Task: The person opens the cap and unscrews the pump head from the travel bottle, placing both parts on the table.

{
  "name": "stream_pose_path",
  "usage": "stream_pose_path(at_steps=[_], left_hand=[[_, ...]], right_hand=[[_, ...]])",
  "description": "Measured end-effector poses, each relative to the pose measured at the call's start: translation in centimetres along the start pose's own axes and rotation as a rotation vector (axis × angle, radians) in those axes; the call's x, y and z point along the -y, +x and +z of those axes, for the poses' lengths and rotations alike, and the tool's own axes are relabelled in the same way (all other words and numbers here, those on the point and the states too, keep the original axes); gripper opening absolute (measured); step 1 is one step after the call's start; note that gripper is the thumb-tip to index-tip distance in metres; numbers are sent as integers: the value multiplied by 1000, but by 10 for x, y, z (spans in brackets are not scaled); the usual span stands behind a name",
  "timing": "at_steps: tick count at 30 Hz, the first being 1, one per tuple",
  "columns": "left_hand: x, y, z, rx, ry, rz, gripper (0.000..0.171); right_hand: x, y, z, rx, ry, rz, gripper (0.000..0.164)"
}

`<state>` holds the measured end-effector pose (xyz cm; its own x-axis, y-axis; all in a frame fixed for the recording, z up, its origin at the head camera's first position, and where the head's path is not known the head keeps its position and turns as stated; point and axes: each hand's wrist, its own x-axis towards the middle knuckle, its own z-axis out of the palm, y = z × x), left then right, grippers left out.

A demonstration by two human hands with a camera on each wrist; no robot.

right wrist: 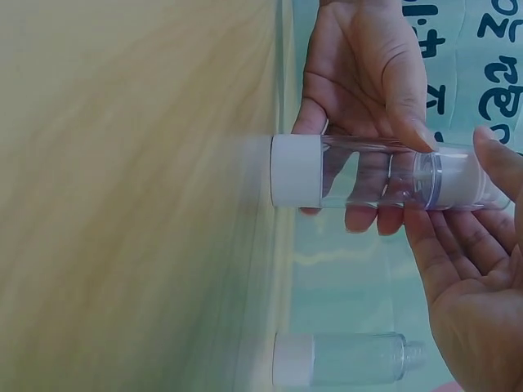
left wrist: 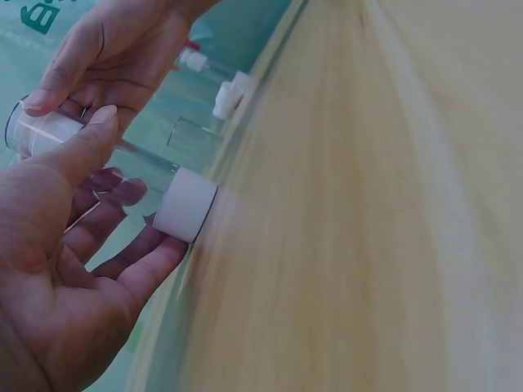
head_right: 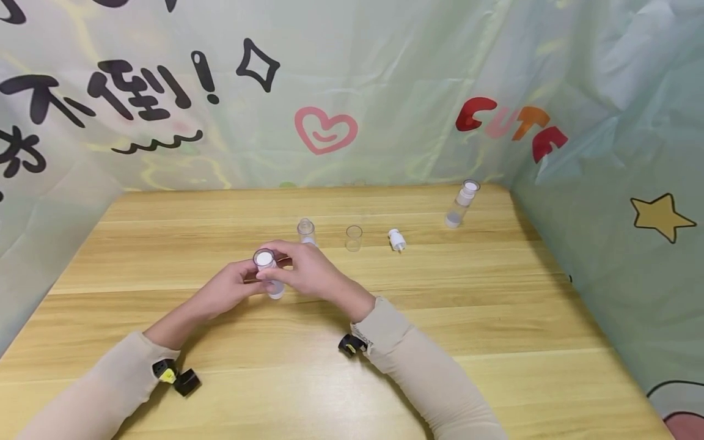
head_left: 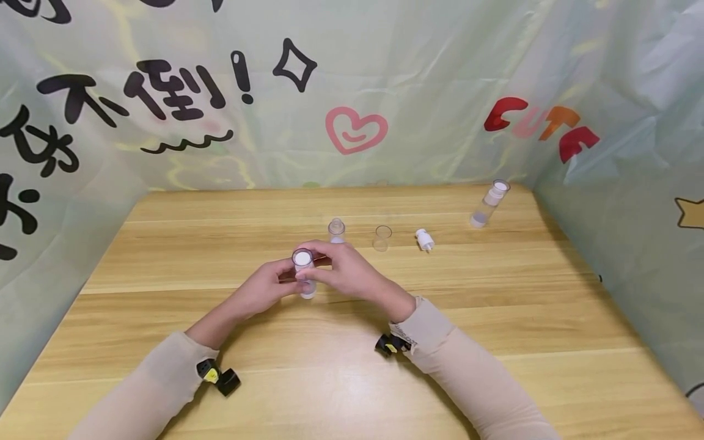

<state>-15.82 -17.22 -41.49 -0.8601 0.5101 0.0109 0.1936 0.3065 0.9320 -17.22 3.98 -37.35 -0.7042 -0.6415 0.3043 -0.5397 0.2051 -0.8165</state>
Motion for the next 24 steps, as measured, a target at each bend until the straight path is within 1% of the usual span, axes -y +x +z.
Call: stream_pose_path(at_steps=[5,12,20,24], left_hand=[[-3,3,2,13,-19,-5,47],[-5,9,6,19,-24,-5,48],[-6,17,13,20,-22,-19,39],[-5,24,18,31,-49,-14,40]], right_hand=[[0,-3,-3,-6,8,15,31],[0,-7,-8,-2,9,43,31],[0,-14,-18,-4,6,53,34],[1,-19,-24,-7,0,75,36]])
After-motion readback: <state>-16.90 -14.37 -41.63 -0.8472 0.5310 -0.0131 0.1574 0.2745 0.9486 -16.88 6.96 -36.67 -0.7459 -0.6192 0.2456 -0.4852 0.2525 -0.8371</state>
